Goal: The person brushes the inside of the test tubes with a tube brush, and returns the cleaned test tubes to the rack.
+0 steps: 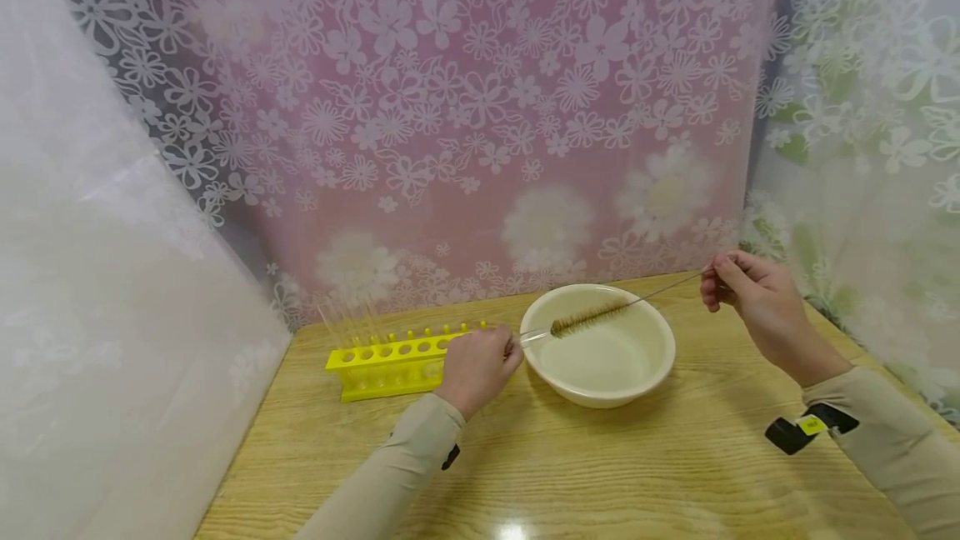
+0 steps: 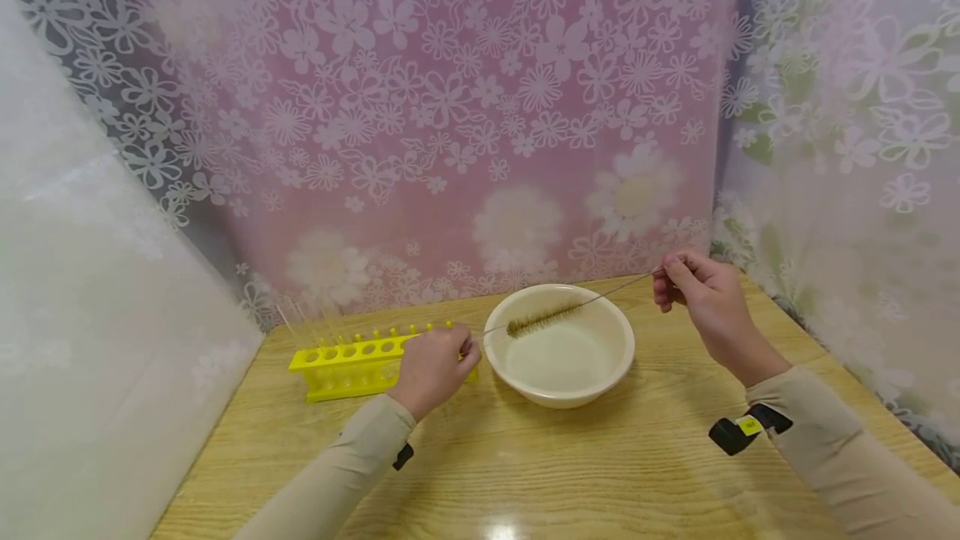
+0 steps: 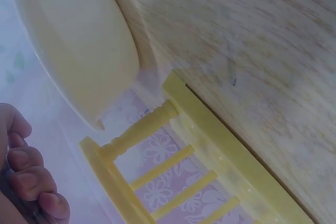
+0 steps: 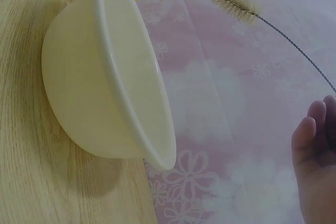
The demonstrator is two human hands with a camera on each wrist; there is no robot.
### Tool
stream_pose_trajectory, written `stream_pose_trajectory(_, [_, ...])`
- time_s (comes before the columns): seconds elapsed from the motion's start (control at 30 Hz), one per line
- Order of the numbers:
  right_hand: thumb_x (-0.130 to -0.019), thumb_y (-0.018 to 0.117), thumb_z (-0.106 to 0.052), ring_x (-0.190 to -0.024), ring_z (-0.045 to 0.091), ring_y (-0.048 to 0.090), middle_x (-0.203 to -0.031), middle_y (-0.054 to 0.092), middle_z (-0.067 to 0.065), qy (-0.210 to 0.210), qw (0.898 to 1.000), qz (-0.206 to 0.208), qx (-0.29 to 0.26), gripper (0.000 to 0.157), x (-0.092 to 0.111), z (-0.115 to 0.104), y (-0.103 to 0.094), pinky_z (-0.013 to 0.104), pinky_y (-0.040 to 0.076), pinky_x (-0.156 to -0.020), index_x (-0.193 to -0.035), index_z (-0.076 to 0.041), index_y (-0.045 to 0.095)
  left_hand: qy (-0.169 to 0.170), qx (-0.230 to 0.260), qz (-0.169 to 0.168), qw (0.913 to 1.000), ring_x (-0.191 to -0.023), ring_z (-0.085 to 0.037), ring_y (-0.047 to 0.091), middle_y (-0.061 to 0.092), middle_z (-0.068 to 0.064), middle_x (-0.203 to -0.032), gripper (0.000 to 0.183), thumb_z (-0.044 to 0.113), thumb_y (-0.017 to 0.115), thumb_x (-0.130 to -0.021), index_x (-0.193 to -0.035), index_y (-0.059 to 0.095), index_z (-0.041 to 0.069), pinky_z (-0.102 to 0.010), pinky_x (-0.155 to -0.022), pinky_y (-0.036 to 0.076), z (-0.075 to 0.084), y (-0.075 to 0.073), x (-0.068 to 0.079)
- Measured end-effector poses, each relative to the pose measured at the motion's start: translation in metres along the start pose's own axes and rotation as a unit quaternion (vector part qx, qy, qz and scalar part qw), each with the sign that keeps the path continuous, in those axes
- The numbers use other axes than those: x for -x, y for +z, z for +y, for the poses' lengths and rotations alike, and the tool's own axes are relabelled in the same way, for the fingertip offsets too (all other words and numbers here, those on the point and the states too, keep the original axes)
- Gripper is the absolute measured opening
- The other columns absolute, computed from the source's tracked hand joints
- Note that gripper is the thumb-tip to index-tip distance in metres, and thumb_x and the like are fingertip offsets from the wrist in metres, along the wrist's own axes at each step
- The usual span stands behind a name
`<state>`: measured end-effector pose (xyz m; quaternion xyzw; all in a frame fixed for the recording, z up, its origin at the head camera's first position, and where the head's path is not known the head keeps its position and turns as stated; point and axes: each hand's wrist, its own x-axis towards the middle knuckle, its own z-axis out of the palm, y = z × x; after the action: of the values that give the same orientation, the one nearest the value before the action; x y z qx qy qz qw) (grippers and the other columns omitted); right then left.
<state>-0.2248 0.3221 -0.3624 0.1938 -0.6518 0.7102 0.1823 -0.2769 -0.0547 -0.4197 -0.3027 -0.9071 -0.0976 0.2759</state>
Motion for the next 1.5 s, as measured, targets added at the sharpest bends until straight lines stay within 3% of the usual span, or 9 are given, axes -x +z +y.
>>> stream_pose_trajectory(0.8, [-0.106,0.047,-0.019,-0.076,0.018,0.058,-0.092,0.062,0.009,0.030,0.999,-0.012,-0.014,0.031,0.002,0.006,0.007,0.031,0.049,-0.062,-0.104,0.011,0.055,-0.007,-0.013,-0.013,0.9998,-0.040,-0.005,0.021,0.033,0.009,-0.049,0.032,0.025,0.065,-0.094,-0.067,0.048,0.022,-0.021,-0.040,0.015,0.001,0.000,0.004])
stream_pose_trajectory(1.03, [-0.106,0.048,-0.021,-0.074,0.017,0.059,-0.088,0.062,0.007,0.037,0.999,-0.019,0.012,0.035,0.000,0.013,0.019,0.029,0.050,-0.061,-0.103,0.013,0.054,0.013,-0.015,-0.009,0.9998,-0.040,-0.003,0.025,0.036,0.010,-0.050,0.029,0.026,0.061,-0.095,-0.068,0.051,0.022,-0.020,-0.040,0.017,0.008,-0.001,0.001])
stream_pose_trajectory(1.33, [-0.106,0.048,-0.018,-0.074,0.014,0.061,-0.087,0.063,0.007,0.027,0.999,-0.037,0.008,0.033,-0.005,0.014,0.030,0.026,0.052,-0.062,-0.102,0.014,0.055,-0.001,-0.009,-0.016,0.9998,-0.039,-0.004,0.026,0.037,0.010,-0.049,0.026,0.024,0.062,-0.095,-0.070,0.052,0.022,-0.020,-0.039,0.017,0.008,0.000,0.003])
stream_pose_trajectory(1.5, [-0.105,0.050,-0.020,-0.072,0.015,0.062,-0.086,0.065,0.006,0.046,0.997,-0.040,0.042,0.031,-0.003,0.016,0.036,0.026,0.053,-0.062,-0.102,0.009,0.058,-0.008,0.001,-0.030,0.9995,-0.041,-0.005,0.026,0.039,0.010,-0.052,0.023,0.024,0.065,-0.092,-0.073,0.052,0.021,-0.021,-0.041,0.017,0.008,-0.001,0.003])
